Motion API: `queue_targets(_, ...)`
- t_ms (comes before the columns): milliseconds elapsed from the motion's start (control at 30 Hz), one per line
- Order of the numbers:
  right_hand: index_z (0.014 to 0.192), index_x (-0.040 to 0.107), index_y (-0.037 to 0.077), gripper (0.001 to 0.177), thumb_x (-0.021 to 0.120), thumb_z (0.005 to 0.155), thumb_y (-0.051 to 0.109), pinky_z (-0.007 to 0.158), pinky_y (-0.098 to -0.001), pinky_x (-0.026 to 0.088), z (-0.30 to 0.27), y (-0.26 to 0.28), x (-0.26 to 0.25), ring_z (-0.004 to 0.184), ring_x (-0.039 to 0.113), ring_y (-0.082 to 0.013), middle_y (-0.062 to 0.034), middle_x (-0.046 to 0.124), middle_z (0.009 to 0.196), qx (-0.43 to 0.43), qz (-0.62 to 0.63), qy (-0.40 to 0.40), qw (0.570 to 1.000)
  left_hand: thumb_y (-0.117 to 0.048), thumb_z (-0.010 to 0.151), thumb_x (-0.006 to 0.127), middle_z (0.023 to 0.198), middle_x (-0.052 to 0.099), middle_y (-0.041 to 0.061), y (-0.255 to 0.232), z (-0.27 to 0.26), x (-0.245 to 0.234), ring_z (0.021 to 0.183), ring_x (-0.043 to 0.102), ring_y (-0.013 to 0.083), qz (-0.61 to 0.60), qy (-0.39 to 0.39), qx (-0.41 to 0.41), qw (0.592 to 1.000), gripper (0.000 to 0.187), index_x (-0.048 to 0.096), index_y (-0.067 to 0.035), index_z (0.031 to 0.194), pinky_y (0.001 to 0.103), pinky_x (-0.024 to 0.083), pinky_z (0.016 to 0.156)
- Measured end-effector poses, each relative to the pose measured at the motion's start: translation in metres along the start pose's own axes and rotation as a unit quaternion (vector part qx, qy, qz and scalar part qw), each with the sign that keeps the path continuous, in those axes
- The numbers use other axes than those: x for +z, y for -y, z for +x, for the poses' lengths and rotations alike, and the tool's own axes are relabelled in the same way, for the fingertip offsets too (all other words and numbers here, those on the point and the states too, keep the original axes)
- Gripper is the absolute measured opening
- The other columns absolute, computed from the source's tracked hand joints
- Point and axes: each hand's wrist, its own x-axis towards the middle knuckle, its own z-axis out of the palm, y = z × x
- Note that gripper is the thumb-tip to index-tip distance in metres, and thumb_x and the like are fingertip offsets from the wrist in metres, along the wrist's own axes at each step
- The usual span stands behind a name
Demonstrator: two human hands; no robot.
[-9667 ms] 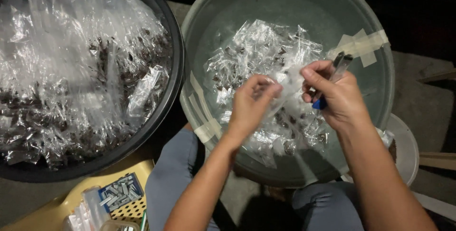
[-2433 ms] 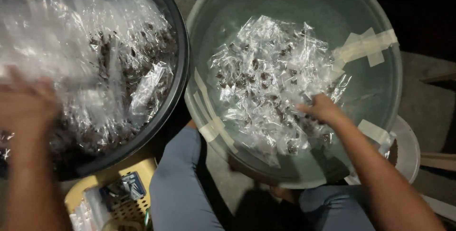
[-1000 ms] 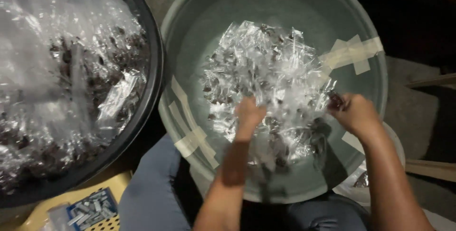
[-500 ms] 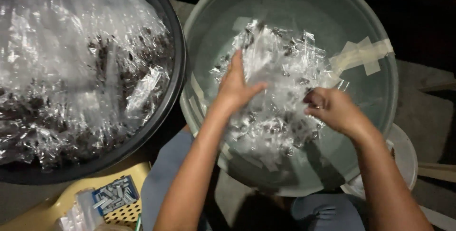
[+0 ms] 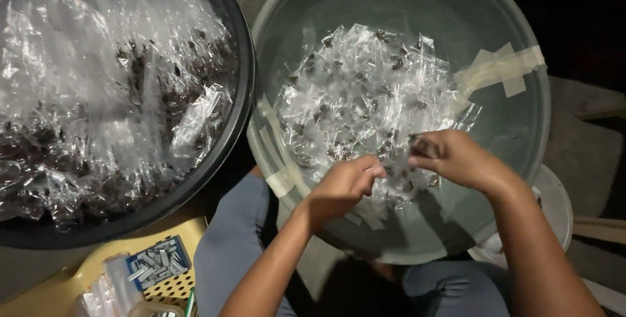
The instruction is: Manually sealing small plastic bags containing dark material using a lighter and sorting them into a basin.
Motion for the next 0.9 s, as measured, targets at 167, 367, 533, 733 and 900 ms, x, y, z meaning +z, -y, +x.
queue_targets(167, 0.068, 0.06, -0.003, 0.036, 0.084, 0.083, 0.02, 0.042, -0.035, 0.05, 0.004, -0.032, -0.006, 0.05, 0.066, -0.0251, -0.0194, 0.068, 0.059, 0.003, 0.196, -0.152, 0.969, -0.022, 0.105, 0.048, 0.073, 0.067, 0.003, 0.014, 0.001, -0.013, 0.067, 0.065, 0.0142, -0.052, -0.093, 0.001, 0.994, 0.027, 0.07, -0.007, 0.104, 0.028, 0.053, 0.063)
queue_targets(367, 0.097, 0.062, -0.006, 0.008, 0.068, 0.093, -0.003, 0.059, -0.0261, 0.05, -0.028, 0.017, -0.027, 0.073, 0.06, -0.0175, -0.0181, 0.072, 0.114, -0.089, 0.413, -0.239, 0.874, -0.021, 0.089, 0.067, 0.139, 0.06, 0.017, 0.069, 0.054, -0.035, 0.126, 0.059, 0.0321, 0.149, -0.088, -0.071, 0.982, 0.052, 0.059, -0.003, 0.137, 0.043, 0.048, 0.107)
queue_targets(533, 0.112, 0.065, -0.007, 0.015, 0.066, 0.097, -0.004, 0.064, -0.0252, 0.051, -0.037, 0.019, -0.028, 0.073, 0.059, -0.0164, -0.0151, 0.068, 0.102, -0.122, 0.384, -0.31, 0.861, -0.017, 0.083, 0.068, 0.113, 0.073, 0.016, 0.139, 0.162, -0.057, 0.103, 0.072, 0.0307, 0.096, -0.315, -0.026, 0.944, 0.043, 0.064, -0.001, 0.123, 0.039, 0.057, 0.089)
queue_targets(733, 0.111, 0.064, -0.007, 0.013, 0.069, 0.099, -0.006, 0.071, -0.025, 0.051, -0.029, 0.012, -0.028, 0.079, 0.056, -0.0154, -0.0137, 0.066, 0.113, -0.144, 0.367, -0.355, 0.847, -0.045, 0.08, 0.074, 0.132, 0.06, 0.02, 0.128, 0.172, -0.025, 0.112, 0.062, 0.0338, 0.162, -0.257, -0.308, 0.901, 0.09, 0.041, 0.002, 0.149, 0.045, 0.052, 0.094)
queue_targets(900, 0.119, 0.066, -0.005, 0.025, 0.073, 0.096, -0.001, 0.069, -0.0205, 0.049, -0.026, 0.017, -0.026, 0.08, 0.056, -0.011, -0.0061, 0.062, 0.095, -0.12, 0.386, -0.356, 0.843, -0.034, 0.1, 0.05, 0.101, 0.074, 0.016, 0.151, 0.169, 0.02, 0.091, 0.07, 0.0395, 0.151, -0.258, -0.278, 0.913, 0.034, 0.072, -0.011, 0.109, 0.051, 0.055, 0.082)
